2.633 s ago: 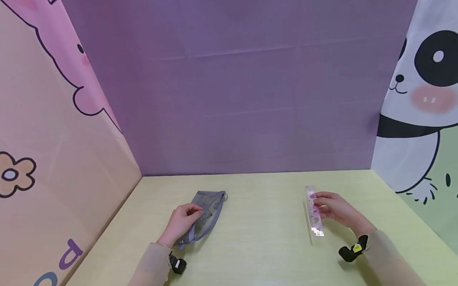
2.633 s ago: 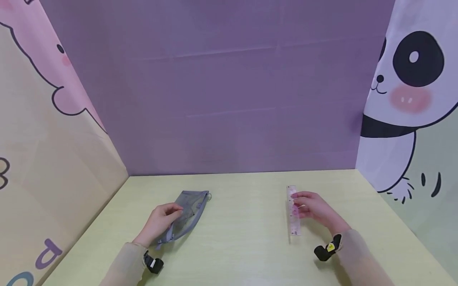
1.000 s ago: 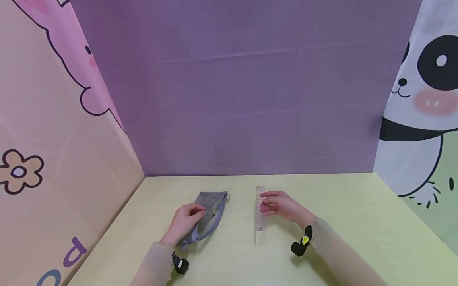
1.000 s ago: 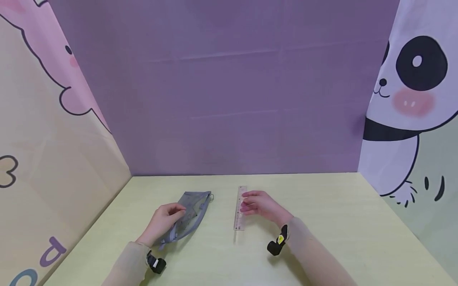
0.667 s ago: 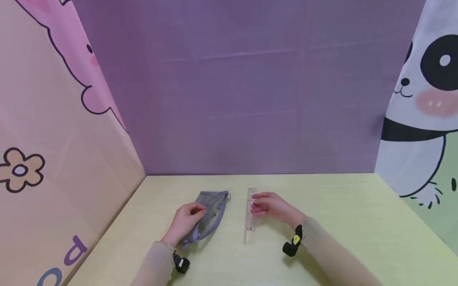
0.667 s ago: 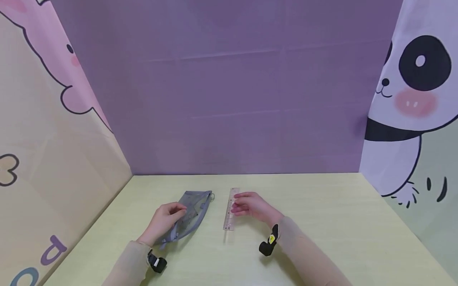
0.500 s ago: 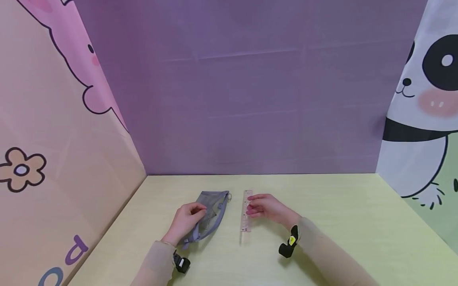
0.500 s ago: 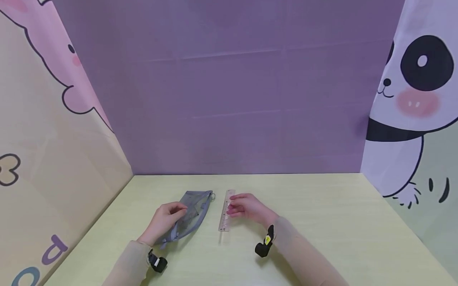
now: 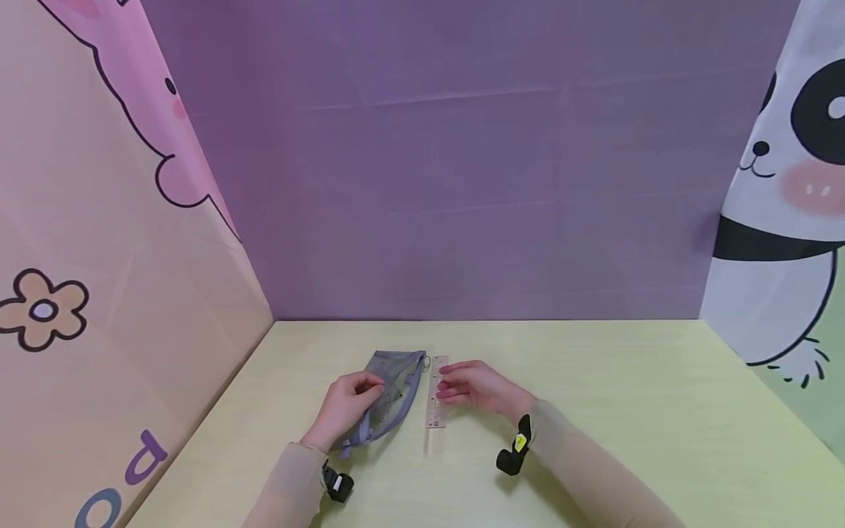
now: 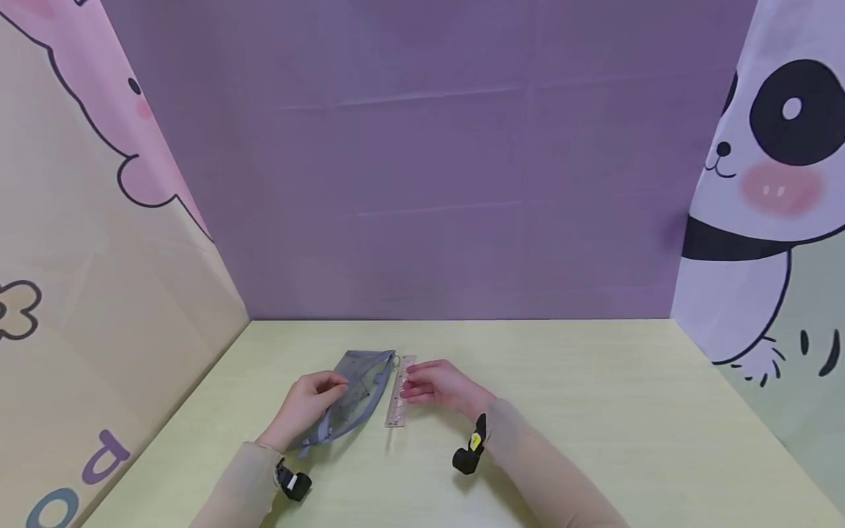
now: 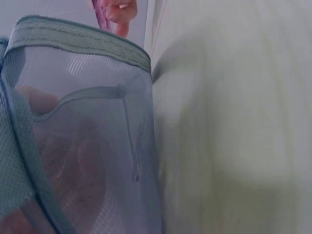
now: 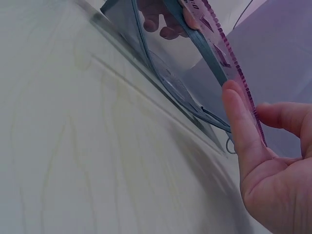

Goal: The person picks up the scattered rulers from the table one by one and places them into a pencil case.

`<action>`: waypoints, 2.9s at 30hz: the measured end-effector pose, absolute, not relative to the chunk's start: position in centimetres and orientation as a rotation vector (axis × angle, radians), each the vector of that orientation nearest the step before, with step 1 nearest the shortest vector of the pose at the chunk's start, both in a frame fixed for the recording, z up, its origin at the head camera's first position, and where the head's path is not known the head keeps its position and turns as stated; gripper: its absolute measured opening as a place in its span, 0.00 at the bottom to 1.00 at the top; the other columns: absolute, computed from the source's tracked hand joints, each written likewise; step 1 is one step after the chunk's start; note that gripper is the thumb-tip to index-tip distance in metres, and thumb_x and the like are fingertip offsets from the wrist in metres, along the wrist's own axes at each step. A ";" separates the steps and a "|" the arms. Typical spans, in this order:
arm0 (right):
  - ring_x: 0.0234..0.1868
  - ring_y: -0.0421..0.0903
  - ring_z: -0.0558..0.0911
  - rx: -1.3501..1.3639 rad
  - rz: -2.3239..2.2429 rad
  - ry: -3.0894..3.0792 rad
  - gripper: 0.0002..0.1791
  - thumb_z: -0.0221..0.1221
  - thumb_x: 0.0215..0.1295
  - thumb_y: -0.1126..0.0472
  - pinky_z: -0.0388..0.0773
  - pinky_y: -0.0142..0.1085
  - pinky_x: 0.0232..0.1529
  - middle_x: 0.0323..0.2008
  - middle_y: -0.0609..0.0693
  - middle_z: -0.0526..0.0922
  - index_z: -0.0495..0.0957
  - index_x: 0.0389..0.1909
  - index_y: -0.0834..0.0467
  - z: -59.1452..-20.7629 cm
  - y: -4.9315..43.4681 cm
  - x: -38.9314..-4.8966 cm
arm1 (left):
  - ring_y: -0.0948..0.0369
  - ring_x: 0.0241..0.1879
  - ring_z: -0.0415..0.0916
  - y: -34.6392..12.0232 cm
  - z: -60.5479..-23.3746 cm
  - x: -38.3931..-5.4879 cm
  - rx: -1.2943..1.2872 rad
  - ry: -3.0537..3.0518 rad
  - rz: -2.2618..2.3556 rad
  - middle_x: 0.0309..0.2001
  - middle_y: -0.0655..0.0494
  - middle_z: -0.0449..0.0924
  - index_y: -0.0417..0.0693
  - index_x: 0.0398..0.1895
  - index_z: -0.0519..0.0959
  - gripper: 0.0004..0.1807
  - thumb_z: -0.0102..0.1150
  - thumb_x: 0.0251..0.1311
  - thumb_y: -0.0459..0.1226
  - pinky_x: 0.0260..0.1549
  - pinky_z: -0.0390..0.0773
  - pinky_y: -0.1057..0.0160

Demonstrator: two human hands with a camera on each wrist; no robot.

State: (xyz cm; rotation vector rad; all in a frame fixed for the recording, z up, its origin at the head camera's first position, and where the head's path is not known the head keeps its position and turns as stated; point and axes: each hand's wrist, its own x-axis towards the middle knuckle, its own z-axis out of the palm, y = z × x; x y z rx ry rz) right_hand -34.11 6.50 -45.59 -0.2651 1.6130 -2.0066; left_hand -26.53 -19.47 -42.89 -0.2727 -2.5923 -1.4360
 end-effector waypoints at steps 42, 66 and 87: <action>0.27 0.46 0.83 -0.173 -2.035 1.638 0.08 0.51 0.66 0.74 0.82 0.40 0.35 0.26 0.57 0.83 0.71 0.44 0.70 -45.3 -0.9 -33.8 | 0.61 0.32 0.73 -19.6 -42.8 -26.6 -0.254 -2.595 -1.414 0.34 0.58 0.82 0.44 0.37 0.84 0.04 0.61 0.61 0.32 0.34 0.73 0.61; 0.34 0.49 0.85 -0.252 -1.891 1.763 0.15 0.55 0.66 0.68 0.82 0.40 0.39 0.40 0.64 0.83 0.75 0.50 0.74 -44.5 -0.1 -33.4 | 0.63 0.25 0.70 -19.2 -43.1 -26.7 -0.370 -2.583 -1.353 0.29 0.58 0.80 0.41 0.35 0.84 0.06 0.60 0.61 0.34 0.24 0.71 0.65; 0.42 0.54 0.84 -0.397 -1.739 2.056 0.23 0.58 0.68 0.58 0.80 0.44 0.44 0.45 0.61 0.81 0.73 0.55 0.71 -43.8 7.5 -34.0 | 0.63 0.27 0.71 -17.5 -43.2 -27.1 -0.423 -2.877 -0.988 0.27 0.62 0.78 0.46 0.31 0.83 0.02 0.66 0.56 0.35 0.28 0.74 0.61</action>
